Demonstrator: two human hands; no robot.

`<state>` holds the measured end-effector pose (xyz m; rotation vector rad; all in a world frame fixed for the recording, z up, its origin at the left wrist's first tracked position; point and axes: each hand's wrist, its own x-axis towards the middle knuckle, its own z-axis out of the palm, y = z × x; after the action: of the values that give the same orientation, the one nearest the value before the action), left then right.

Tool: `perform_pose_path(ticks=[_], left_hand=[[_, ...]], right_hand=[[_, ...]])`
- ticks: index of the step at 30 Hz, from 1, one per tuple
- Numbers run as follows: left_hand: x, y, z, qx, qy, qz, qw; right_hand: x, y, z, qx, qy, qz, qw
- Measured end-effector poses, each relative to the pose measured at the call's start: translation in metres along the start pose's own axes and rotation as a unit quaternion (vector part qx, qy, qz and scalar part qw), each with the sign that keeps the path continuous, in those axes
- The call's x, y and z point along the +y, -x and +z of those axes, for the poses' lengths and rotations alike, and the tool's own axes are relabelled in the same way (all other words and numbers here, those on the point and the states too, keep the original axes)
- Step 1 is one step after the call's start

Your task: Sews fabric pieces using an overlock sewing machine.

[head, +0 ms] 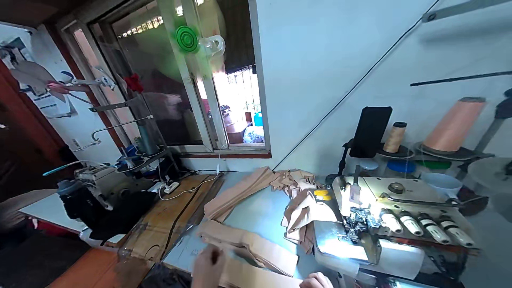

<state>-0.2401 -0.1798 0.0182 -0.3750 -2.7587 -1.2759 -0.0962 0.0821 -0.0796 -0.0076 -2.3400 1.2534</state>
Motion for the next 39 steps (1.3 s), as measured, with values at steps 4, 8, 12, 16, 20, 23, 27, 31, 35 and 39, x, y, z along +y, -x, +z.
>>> perform_pose_path(ticks=[4, 8, 12, 16, 20, 23, 27, 31, 35, 39], left_hand=[[0.069, 0.03, 0.037, -0.166, 0.259, 0.173, 0.936], [0.104, 0.031, 0.038, -0.104, 0.282, 0.314, 0.901], [0.079, 0.0, 0.013, 0.125, 0.149, 0.302, 0.933], [0.009, -0.02, 0.005, 0.146, -0.027, 0.121, 0.981], [-0.054, -0.02, 0.023, 0.072, -0.075, -0.012, 0.995], [-0.037, -0.005, 0.04, 0.066, 0.036, -0.015, 0.997], [0.039, 0.04, 0.086, -0.011, 0.173, 0.094, 0.98], [0.082, 0.072, 0.134, -0.088, 0.222, 0.128, 0.963], [0.09, 0.084, 0.152, -0.082, 0.265, 0.127, 0.952], [0.092, 0.085, 0.151, -0.066, 0.261, 0.143, 0.953]], right_hand=[[-0.045, -0.024, -0.003, -0.041, -0.171, -0.04, 0.984], [-0.062, -0.04, -0.018, -0.129, -0.305, 0.002, 0.944], [-0.029, -0.039, -0.06, -0.229, -0.168, 0.058, 0.957], [0.014, -0.021, -0.099, -0.244, -0.029, 0.137, 0.96], [0.024, 0.001, -0.102, -0.133, -0.092, 0.221, 0.962], [0.008, 0.008, -0.086, 0.011, -0.159, 0.248, 0.956], [-0.029, 0.003, -0.059, 0.126, -0.121, 0.236, 0.956], [-0.054, 0.002, -0.044, 0.158, -0.025, 0.16, 0.974], [-0.055, 0.004, -0.038, 0.189, 0.014, 0.128, 0.974], [-0.057, 0.005, -0.039, 0.186, 0.024, 0.123, 0.974]])
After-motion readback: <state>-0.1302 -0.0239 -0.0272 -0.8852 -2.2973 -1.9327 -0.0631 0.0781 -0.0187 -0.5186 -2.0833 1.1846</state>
